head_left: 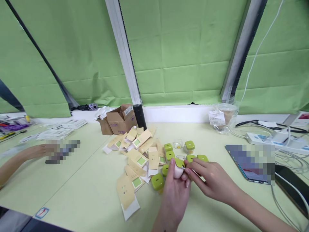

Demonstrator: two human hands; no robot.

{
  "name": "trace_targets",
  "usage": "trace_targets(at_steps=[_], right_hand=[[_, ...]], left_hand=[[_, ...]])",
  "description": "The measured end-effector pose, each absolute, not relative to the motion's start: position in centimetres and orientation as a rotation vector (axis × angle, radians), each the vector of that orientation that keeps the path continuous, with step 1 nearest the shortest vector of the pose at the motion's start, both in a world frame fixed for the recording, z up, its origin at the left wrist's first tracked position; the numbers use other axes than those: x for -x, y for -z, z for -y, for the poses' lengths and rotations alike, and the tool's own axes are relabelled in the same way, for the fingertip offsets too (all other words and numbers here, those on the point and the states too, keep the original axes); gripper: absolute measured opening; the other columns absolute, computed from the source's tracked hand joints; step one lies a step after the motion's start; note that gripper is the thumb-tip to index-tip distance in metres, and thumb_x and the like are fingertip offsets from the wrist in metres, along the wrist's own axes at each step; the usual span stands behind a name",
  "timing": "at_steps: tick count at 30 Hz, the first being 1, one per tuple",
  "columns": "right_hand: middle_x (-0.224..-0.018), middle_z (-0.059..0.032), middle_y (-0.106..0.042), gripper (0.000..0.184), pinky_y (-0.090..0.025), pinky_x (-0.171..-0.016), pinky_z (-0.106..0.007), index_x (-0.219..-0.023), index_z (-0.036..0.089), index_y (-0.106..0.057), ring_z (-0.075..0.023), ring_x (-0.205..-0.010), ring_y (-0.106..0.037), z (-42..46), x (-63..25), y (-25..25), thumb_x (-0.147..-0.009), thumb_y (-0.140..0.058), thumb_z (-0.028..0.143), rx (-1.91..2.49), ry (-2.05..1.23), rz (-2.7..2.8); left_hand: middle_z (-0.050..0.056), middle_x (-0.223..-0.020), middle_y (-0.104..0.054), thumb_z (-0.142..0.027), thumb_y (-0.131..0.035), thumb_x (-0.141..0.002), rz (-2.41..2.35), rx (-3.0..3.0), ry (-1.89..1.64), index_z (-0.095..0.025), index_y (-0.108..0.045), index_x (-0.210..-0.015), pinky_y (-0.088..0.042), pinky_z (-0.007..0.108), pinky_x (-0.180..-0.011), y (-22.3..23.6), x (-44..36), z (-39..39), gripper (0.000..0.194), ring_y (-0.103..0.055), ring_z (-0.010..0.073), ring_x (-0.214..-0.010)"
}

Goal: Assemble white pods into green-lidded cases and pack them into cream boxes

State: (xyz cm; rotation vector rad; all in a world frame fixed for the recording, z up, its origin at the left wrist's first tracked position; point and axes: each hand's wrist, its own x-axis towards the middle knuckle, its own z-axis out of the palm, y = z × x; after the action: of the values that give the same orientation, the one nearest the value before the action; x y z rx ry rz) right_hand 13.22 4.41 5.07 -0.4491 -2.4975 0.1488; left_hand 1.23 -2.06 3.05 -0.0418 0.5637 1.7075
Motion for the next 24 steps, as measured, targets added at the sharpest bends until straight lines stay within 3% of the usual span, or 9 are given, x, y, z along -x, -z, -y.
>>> trace_targets(at_steps=[3,5,8,12,15,24], right_hand=[[-0.071,-0.0053,-0.062,0.028,-0.041,-0.047,-0.027,-0.095,0.018,-0.062,-0.0165,-0.057,-0.059,-4.2,-13.3,-5.1,-0.096,-0.035,0.026,0.486,-0.08,2.433],[-0.073,-0.0051,-0.062,0.026,-0.044,-0.05,-0.026,-0.097,0.019,-0.062,-0.0157,-0.059,-0.059,-4.2,-13.5,-5.2,-0.096,-0.037,0.027,0.495,-0.109,2.389],[-0.077,-0.0051,-0.062,0.024,-0.046,-0.054,-0.026,-0.106,0.02,-0.06,-0.015,-0.061,-0.06,-4.1,-13.6,-5.1,-0.096,-0.038,0.026,0.492,-0.131,2.336],[-0.07,-0.0025,-0.059,0.037,-0.039,-0.047,-0.024,-0.124,0.022,-0.054,-0.0134,-0.052,-0.054,-4.0,-13.5,-4.7,-0.094,-0.034,0.014,0.441,0.184,2.324],[-0.067,-0.0013,-0.058,0.041,-0.036,-0.044,-0.023,-0.12,0.025,-0.059,-0.0111,-0.047,-0.051,-4.1,-13.4,-4.4,-0.091,-0.034,0.009,0.448,0.275,2.293],[-0.07,-0.0017,-0.059,0.041,-0.038,-0.046,-0.019,-0.118,0.021,-0.062,-0.0095,-0.052,-0.055,-5.9,-13.5,-4.7,-0.09,-0.034,0.011,0.531,0.15,2.135]], left_hand=[[0.006,-0.08,-0.066,-0.023,-0.054,-0.088,-0.561,0.063,-1.764,-0.016,-0.061,-0.079,-0.051,0.018,-0.053,-3.6,-1.6,2.3,0.013,-0.058,0.0085,-0.057],[0.007,-0.083,-0.067,-0.019,-0.053,-0.088,-0.57,0.073,-1.761,-0.016,-0.061,-0.08,-0.053,0.018,-0.056,-3.9,-1.7,2.4,0.012,-0.06,0.0091,-0.063],[0.004,-0.073,-0.064,-0.019,-0.059,-0.084,-0.546,0.012,-1.768,-0.016,-0.061,-0.074,-0.052,0.018,-0.054,-4.0,-1.9,2.5,0.011,-0.058,0.0093,-0.06],[0.0,-0.065,-0.057,-0.027,-0.071,-0.074,-0.504,-0.128,-1.777,-0.016,-0.06,-0.071,-0.047,0.019,-0.049,-3.7,-2.1,2.7,0.016,-0.051,0.0086,-0.053],[-0.001,-0.062,-0.054,-0.031,-0.072,-0.072,-0.505,-0.184,-1.765,-0.016,-0.059,-0.07,-0.046,0.019,-0.051,-3.9,-2.3,2.6,0.019,-0.049,0.0085,-0.054],[-0.003,-0.056,-0.05,-0.028,-0.062,-0.077,-0.509,-0.302,-1.788,-0.017,-0.056,-0.066,-0.042,0.018,-0.049,-5.7,-3.2,-0.4,0.018,-0.046,0.008,-0.052]])
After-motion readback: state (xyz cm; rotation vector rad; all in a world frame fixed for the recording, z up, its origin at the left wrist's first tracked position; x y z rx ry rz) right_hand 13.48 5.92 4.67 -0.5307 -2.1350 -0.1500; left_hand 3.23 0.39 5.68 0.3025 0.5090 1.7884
